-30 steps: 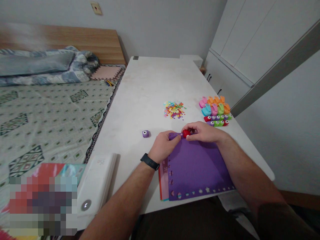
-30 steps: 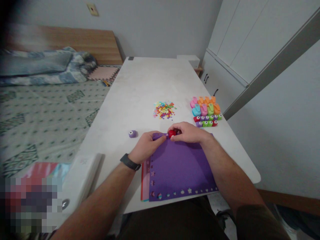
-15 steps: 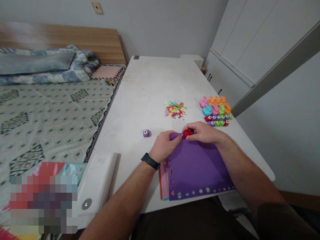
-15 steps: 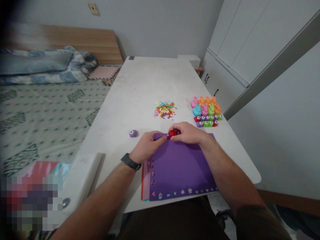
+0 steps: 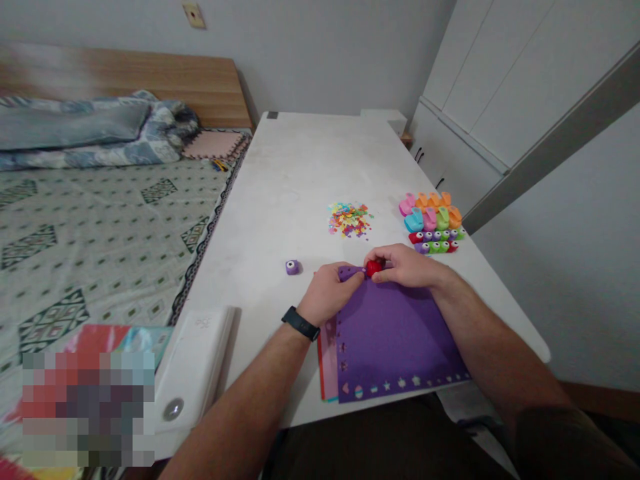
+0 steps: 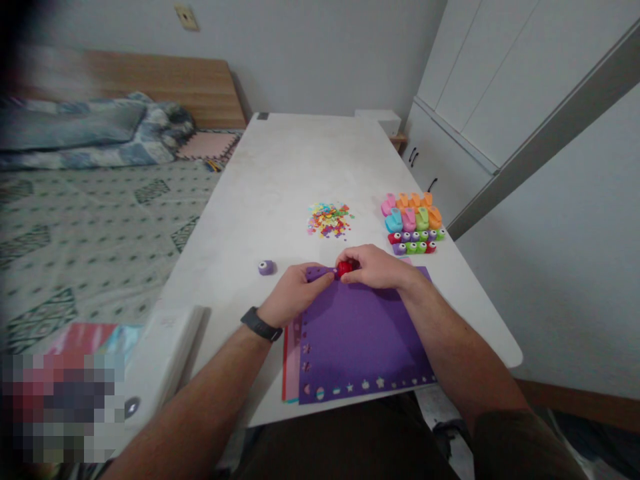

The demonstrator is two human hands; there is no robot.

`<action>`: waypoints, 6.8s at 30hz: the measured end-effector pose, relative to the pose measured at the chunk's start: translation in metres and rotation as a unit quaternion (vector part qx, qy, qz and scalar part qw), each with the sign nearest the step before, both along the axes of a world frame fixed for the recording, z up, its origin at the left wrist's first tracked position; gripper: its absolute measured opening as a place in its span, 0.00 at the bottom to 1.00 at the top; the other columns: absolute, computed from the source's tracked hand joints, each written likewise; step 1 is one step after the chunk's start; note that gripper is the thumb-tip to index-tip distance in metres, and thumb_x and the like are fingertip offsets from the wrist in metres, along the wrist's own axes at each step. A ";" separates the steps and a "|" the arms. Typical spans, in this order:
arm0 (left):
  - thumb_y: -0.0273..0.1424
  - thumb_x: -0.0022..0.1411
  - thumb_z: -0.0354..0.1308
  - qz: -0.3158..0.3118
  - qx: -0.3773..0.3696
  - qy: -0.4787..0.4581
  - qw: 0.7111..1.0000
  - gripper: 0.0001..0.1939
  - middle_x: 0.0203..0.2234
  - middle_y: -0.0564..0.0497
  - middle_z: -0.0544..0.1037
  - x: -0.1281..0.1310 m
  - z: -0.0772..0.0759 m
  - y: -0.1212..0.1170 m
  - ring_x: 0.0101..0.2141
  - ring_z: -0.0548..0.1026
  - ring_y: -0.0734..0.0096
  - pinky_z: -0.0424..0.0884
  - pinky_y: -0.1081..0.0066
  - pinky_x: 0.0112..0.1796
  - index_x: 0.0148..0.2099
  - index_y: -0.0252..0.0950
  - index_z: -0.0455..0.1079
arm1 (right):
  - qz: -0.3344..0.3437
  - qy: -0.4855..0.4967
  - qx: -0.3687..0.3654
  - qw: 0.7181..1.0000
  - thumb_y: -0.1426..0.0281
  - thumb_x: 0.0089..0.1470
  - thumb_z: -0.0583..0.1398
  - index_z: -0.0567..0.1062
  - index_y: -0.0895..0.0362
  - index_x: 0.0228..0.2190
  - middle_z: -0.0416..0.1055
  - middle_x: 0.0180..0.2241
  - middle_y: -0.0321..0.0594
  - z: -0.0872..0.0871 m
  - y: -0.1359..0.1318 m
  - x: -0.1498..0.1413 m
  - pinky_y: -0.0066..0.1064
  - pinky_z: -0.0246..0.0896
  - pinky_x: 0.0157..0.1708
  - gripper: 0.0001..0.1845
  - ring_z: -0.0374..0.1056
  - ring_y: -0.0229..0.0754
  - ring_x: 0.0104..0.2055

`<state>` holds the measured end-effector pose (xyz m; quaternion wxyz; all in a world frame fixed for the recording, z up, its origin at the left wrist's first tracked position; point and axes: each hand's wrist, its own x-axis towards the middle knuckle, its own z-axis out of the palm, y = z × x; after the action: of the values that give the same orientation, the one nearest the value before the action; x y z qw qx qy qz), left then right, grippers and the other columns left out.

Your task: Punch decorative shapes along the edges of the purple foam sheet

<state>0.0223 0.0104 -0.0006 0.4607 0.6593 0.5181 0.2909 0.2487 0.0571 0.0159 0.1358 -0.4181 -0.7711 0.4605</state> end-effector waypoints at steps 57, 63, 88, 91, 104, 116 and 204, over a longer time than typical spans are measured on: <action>0.52 0.58 0.64 0.001 0.011 0.020 1.000 0.27 0.39 0.43 0.84 0.004 0.000 -0.003 0.36 0.78 0.61 0.70 0.67 0.35 0.49 0.35 0.81 | -0.008 0.021 0.018 1.000 0.70 0.52 0.65 0.76 0.57 0.39 0.75 0.35 0.37 -0.007 -0.008 -0.008 0.31 0.63 0.40 0.10 0.69 0.41 0.37; 0.55 0.57 0.63 -0.006 -0.006 0.037 0.999 0.29 0.36 0.45 0.84 0.002 0.005 -0.003 0.34 0.78 0.62 0.69 0.68 0.33 0.47 0.35 0.81 | 0.004 0.026 0.008 1.000 0.69 0.54 0.66 0.77 0.56 0.42 0.76 0.37 0.37 -0.010 -0.006 -0.004 0.32 0.63 0.41 0.13 0.70 0.41 0.37; 0.43 0.63 0.58 -0.017 -0.001 0.059 0.998 0.17 0.28 0.49 0.81 0.001 0.003 0.001 0.30 0.75 0.66 0.62 0.71 0.28 0.38 0.35 0.80 | 0.021 0.017 0.014 1.000 0.68 0.56 0.64 0.76 0.56 0.48 0.77 0.44 0.40 -0.003 -0.002 0.008 0.35 0.66 0.45 0.18 0.72 0.43 0.42; 0.44 0.63 0.58 -0.021 0.003 0.060 0.998 0.18 0.27 0.49 0.81 0.002 0.003 0.001 0.28 0.74 0.67 0.61 0.71 0.27 0.36 0.34 0.79 | 0.023 0.017 0.018 0.999 0.68 0.56 0.64 0.76 0.55 0.48 0.77 0.45 0.40 -0.004 -0.002 0.008 0.35 0.66 0.44 0.17 0.72 0.43 0.42; 0.45 0.63 0.57 -0.019 0.001 0.063 0.998 0.19 0.25 0.51 0.78 0.002 0.005 -0.001 0.26 0.71 0.69 0.58 0.71 0.26 0.33 0.34 0.77 | 0.028 0.027 0.016 0.999 0.67 0.57 0.64 0.76 0.56 0.49 0.77 0.44 0.40 -0.004 -0.003 0.008 0.34 0.66 0.44 0.17 0.71 0.42 0.42; 0.44 0.63 0.57 -0.015 0.013 0.064 0.998 0.19 0.25 0.51 0.78 0.002 0.002 -0.001 0.27 0.72 0.69 0.60 0.71 0.27 0.34 0.34 0.78 | 0.035 0.015 0.013 0.999 0.67 0.57 0.63 0.77 0.55 0.49 0.77 0.43 0.39 0.003 -0.003 0.007 0.34 0.66 0.44 0.18 0.71 0.43 0.41; 0.44 0.63 0.57 -0.013 0.006 0.080 0.997 0.18 0.28 0.49 0.81 0.002 0.003 -0.002 0.29 0.75 0.66 0.63 0.71 0.28 0.38 0.35 0.80 | 0.029 0.010 0.009 0.999 0.65 0.58 0.64 0.77 0.56 0.47 0.77 0.40 0.39 0.000 -0.003 0.009 0.31 0.62 0.38 0.16 0.69 0.41 0.37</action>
<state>0.0244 0.0086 0.0028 0.4178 0.6899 0.5428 0.2341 0.2577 0.0539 0.0159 0.1337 -0.3900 -0.7856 0.4614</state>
